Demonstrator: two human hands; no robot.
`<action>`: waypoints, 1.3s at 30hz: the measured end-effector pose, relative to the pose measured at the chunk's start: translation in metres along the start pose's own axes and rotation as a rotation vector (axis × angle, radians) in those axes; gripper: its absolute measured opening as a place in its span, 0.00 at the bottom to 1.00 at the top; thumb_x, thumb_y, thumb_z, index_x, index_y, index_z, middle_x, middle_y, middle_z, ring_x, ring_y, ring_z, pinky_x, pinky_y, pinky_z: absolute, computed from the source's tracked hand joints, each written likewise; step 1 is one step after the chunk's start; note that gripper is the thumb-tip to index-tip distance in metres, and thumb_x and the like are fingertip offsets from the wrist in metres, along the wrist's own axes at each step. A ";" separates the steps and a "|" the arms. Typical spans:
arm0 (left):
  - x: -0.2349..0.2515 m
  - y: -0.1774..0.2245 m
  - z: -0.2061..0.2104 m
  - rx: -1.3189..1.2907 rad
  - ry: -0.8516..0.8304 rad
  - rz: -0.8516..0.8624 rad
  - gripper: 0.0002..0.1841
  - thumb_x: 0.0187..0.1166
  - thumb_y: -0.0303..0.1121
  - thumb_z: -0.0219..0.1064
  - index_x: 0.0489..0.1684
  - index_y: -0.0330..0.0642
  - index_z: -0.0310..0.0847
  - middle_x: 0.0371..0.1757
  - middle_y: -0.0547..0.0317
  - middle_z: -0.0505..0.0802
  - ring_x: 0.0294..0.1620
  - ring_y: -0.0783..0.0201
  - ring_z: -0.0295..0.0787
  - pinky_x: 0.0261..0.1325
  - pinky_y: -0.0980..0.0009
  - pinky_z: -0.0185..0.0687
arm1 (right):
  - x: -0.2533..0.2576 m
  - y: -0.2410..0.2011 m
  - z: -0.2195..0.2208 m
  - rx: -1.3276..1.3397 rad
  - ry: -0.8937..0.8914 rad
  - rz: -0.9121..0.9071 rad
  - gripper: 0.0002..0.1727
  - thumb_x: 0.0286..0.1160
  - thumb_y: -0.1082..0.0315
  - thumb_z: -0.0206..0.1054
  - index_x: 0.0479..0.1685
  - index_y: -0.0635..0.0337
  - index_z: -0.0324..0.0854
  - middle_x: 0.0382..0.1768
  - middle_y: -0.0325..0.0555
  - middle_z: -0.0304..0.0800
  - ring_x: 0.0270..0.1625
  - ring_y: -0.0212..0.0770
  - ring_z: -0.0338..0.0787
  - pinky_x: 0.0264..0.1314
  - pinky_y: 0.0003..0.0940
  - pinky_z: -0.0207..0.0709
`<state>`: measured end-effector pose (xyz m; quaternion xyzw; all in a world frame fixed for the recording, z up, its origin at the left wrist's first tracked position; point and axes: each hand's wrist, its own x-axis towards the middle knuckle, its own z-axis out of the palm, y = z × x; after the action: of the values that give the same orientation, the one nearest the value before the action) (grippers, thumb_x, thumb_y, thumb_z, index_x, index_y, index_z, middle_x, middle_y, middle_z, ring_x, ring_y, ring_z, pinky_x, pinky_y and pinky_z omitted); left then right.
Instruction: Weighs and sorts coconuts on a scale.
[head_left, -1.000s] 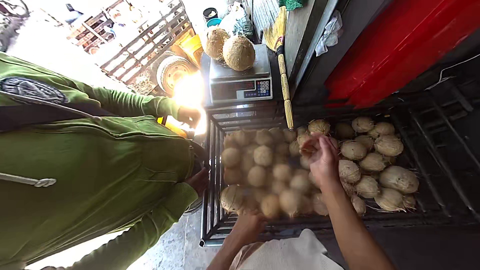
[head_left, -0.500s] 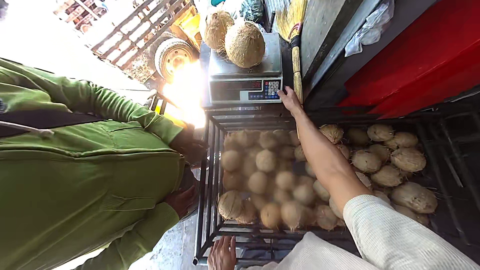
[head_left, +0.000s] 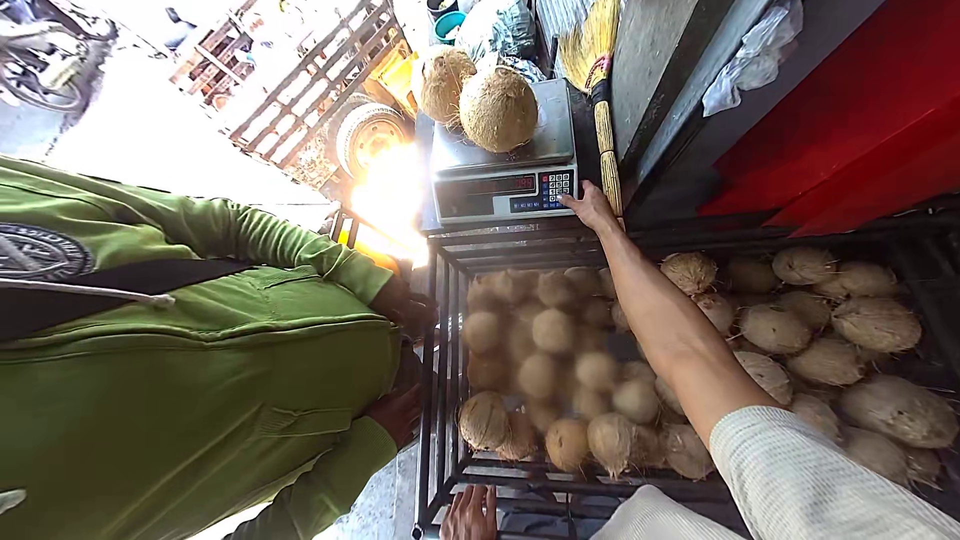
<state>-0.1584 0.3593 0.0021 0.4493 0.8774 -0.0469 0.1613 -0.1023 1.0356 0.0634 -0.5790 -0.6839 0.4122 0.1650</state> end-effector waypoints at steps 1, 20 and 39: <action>0.000 0.000 0.000 -0.001 0.008 -0.001 0.29 0.86 0.59 0.45 0.36 0.55 0.94 0.39 0.64 0.96 0.44 0.59 0.94 0.45 0.56 0.88 | 0.000 -0.002 0.000 -0.026 -0.003 0.009 0.42 0.73 0.41 0.73 0.78 0.64 0.72 0.68 0.67 0.83 0.73 0.64 0.82 0.75 0.67 0.71; 0.000 0.000 0.006 0.009 0.044 -0.003 0.30 0.85 0.59 0.44 0.34 0.54 0.94 0.37 0.63 0.97 0.42 0.59 0.95 0.44 0.55 0.88 | 0.002 0.001 -0.001 0.002 -0.033 0.006 0.39 0.72 0.46 0.75 0.78 0.62 0.74 0.70 0.65 0.83 0.74 0.62 0.81 0.77 0.65 0.70; 0.000 -0.001 0.010 0.018 0.086 -0.002 0.27 0.82 0.55 0.47 0.31 0.55 0.93 0.34 0.64 0.96 0.40 0.60 0.94 0.41 0.57 0.87 | -0.003 -0.015 0.002 -0.040 0.061 0.076 0.39 0.75 0.38 0.69 0.70 0.67 0.78 0.63 0.66 0.86 0.70 0.62 0.84 0.72 0.64 0.73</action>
<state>-0.1566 0.3562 -0.0069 0.4514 0.8836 -0.0354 0.1195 -0.1126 1.0322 0.0744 -0.6201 -0.6641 0.3865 0.1582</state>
